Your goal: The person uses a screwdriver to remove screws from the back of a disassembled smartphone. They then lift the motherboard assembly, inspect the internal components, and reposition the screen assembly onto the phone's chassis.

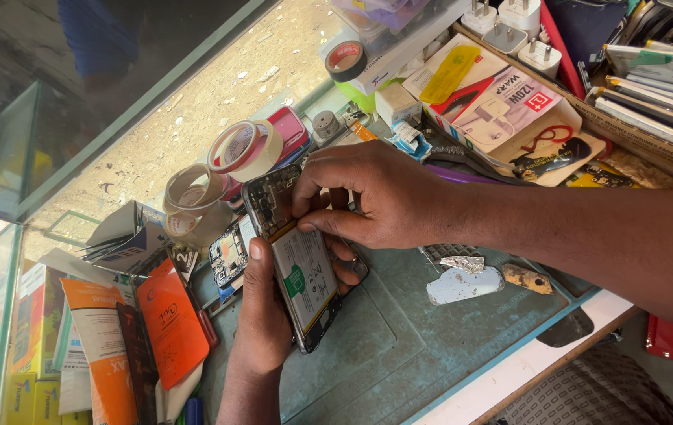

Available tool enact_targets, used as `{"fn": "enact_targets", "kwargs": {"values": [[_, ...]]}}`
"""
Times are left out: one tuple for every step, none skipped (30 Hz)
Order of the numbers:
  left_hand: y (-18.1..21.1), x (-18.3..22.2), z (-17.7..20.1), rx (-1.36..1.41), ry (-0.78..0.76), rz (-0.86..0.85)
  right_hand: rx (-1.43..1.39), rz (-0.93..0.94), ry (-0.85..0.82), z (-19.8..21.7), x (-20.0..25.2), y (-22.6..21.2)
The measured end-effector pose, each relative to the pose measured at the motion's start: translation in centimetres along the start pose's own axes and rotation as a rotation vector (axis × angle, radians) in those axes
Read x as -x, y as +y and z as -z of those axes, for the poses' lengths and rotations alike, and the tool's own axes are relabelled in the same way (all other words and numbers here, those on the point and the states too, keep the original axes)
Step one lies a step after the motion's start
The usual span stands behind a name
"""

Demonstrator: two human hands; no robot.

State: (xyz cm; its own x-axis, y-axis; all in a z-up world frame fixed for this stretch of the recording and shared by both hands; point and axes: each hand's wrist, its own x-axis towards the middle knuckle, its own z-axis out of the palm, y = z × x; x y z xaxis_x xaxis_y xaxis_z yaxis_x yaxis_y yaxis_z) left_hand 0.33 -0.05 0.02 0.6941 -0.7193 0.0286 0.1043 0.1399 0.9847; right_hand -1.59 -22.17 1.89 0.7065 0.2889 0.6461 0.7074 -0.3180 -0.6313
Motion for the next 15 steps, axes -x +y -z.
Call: {"fn": "enact_targets", "kwargs": {"values": [[-0.02, -0.01, 0.05, 0.003, -0.004, -0.002, 0.004, -0.014, -0.008, 0.04, -0.02, -0.01], [-0.06, 0.04, 0.04, 0.001, 0.008, 0.002, 0.004, -0.025, -0.005, 0.02, -0.02, -0.06], [-0.10, 0.07, 0.00, -0.001, 0.018, 0.006, 0.005, -0.036, -0.002, 0.00, -0.03, -0.12], [-0.14, 0.10, -0.03, -0.003, 0.028, 0.009, 0.005, -0.047, 0.001, 0.00, -0.02, -0.19], [-0.11, 0.09, -0.03, 0.000, 0.023, 0.002, -0.007, -0.034, 0.007, -0.03, -0.04, -0.25], [-0.08, 0.05, -0.01, 0.004, 0.017, -0.004, -0.019, -0.022, 0.014, -0.06, -0.05, -0.28], [-0.11, 0.00, -0.01, 0.008, 0.012, -0.009, -0.032, -0.011, 0.021, -0.05, -0.01, -0.29], [-0.16, -0.08, 0.00, 0.010, 0.010, -0.008, -0.022, -0.019, 0.016, 0.01, 0.03, -0.26], [-0.17, -0.05, 0.03, 0.011, 0.012, -0.004, -0.016, -0.026, 0.010, 0.00, 0.05, -0.24], [-0.18, 0.00, 0.07, 0.012, 0.013, -0.001, -0.010, -0.034, 0.005, -0.03, 0.07, -0.23], [-0.19, 0.05, 0.07, 0.012, 0.019, -0.002, -0.005, -0.034, 0.008, -0.02, 0.06, -0.24], [-0.21, 0.12, 0.03, 0.011, 0.025, -0.003, -0.001, -0.034, 0.010, 0.00, 0.05, -0.26], [-0.22, 0.17, -0.02, 0.012, 0.031, -0.004, 0.004, -0.034, 0.013, 0.03, 0.03, -0.31], [-0.21, 0.19, -0.06, 0.004, 0.034, -0.001, 0.003, -0.031, 0.015, 0.05, 0.02, -0.38], [-0.17, 0.18, -0.07, -0.003, 0.037, 0.000, 0.002, -0.028, 0.017, 0.06, -0.02, -0.46]]}}
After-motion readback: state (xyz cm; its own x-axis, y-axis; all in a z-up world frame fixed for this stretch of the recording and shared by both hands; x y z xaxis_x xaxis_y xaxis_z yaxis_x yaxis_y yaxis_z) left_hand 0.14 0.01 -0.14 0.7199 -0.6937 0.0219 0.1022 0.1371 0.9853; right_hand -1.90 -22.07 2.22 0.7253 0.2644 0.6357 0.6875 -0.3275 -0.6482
